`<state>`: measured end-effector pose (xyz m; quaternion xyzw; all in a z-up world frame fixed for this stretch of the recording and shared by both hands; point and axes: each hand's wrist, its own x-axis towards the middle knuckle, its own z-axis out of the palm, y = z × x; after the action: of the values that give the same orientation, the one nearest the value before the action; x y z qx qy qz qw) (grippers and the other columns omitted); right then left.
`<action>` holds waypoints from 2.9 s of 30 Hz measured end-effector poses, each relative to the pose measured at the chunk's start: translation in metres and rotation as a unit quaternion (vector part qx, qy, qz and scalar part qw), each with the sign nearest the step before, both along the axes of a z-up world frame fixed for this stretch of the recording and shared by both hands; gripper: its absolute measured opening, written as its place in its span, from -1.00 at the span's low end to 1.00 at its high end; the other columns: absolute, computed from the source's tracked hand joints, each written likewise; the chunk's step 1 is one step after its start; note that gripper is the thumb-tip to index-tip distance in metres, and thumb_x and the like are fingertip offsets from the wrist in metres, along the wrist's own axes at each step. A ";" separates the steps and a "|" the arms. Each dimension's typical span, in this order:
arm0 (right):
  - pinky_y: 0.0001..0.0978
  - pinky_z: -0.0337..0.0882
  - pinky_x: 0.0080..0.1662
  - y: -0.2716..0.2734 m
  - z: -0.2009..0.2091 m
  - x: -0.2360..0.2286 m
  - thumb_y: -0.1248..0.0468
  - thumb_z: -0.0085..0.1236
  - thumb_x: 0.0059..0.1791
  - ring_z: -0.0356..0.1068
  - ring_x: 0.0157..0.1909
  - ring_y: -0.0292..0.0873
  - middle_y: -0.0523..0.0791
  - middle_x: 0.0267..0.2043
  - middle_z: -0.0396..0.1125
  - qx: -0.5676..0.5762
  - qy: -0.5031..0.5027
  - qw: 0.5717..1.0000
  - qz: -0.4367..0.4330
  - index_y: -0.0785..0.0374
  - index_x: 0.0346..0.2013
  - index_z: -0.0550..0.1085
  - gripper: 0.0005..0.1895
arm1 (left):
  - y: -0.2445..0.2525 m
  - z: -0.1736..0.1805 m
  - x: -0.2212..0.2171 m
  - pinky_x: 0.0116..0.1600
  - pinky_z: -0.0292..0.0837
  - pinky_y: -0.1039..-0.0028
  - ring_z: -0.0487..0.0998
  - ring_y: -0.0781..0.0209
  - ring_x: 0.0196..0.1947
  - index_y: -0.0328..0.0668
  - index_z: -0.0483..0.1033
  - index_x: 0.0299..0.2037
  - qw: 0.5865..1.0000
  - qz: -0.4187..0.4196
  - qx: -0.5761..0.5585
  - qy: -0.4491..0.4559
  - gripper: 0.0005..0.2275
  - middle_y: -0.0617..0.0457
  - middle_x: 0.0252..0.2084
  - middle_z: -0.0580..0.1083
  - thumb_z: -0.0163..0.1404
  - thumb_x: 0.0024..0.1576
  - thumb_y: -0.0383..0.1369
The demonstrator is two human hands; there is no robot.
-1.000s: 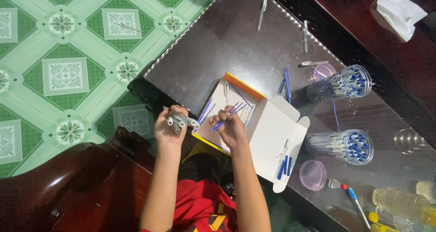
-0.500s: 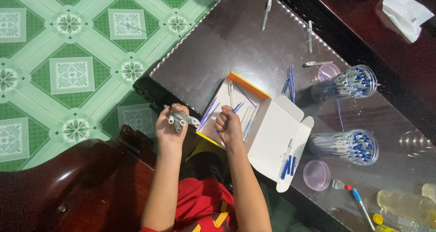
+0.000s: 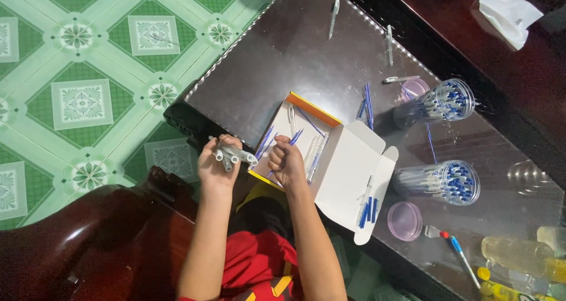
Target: Assembling ballpoint pens by inserting ink refills into pen barrels at a steady pace.
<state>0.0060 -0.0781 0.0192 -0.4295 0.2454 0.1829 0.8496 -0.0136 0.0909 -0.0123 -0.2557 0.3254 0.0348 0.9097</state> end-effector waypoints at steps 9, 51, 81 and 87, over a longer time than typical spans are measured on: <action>-0.47 0.16 -0.59 0.011 -0.002 0.017 0.22 0.01 0.06 0.11 -0.63 -0.31 -0.21 -0.57 0.13 -0.386 0.049 0.918 0.079 0.28 -0.05 0.46 -0.76 | 0.012 -0.009 -0.005 -0.17 0.48 0.35 0.48 0.09 -0.30 -0.33 0.36 -0.27 1.000 -0.014 0.005 -0.011 -0.90 -0.03 -0.34 0.37 -0.15 0.24 -0.44; 0.10 0.53 -0.07 0.014 0.016 0.039 0.22 0.23 -0.04 0.55 -0.08 0.31 0.23 -0.27 0.51 -0.708 -0.033 0.606 0.362 0.51 -0.17 0.61 -0.66 | 0.012 -0.001 -0.005 -0.16 0.47 0.31 0.47 0.06 -0.31 -0.34 0.32 -0.27 1.000 -0.008 -0.001 -0.012 -0.90 -0.04 -0.33 0.35 -0.16 0.24 -0.45; 0.10 0.57 -0.17 0.036 0.006 0.029 0.13 0.26 -0.12 0.55 -0.09 0.27 0.27 -0.17 0.46 -0.655 -0.042 0.708 0.263 0.36 -0.09 0.43 -0.56 | 0.005 -0.001 -0.007 -0.18 0.48 0.38 0.47 0.16 -0.33 -0.29 0.33 -0.25 0.999 -0.042 0.024 0.010 -0.88 0.05 -0.34 0.33 -0.19 0.27 -0.40; 0.19 0.53 -0.14 0.030 -0.001 0.039 0.32 0.18 -0.08 0.54 -0.13 0.34 0.22 -0.32 0.48 -0.710 -0.051 0.619 0.333 0.48 -0.21 0.56 -0.75 | 0.007 -0.004 -0.013 -0.24 0.42 0.44 0.38 0.22 -0.38 -0.29 0.34 -0.22 0.998 -0.045 0.003 -0.037 -0.95 0.13 -0.37 0.27 -0.12 0.15 -0.51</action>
<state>0.0446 -0.0486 0.0180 -0.9598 0.0956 0.2000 0.1722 -0.0263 0.0976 -0.0165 -0.2388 0.3029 -0.0146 0.9225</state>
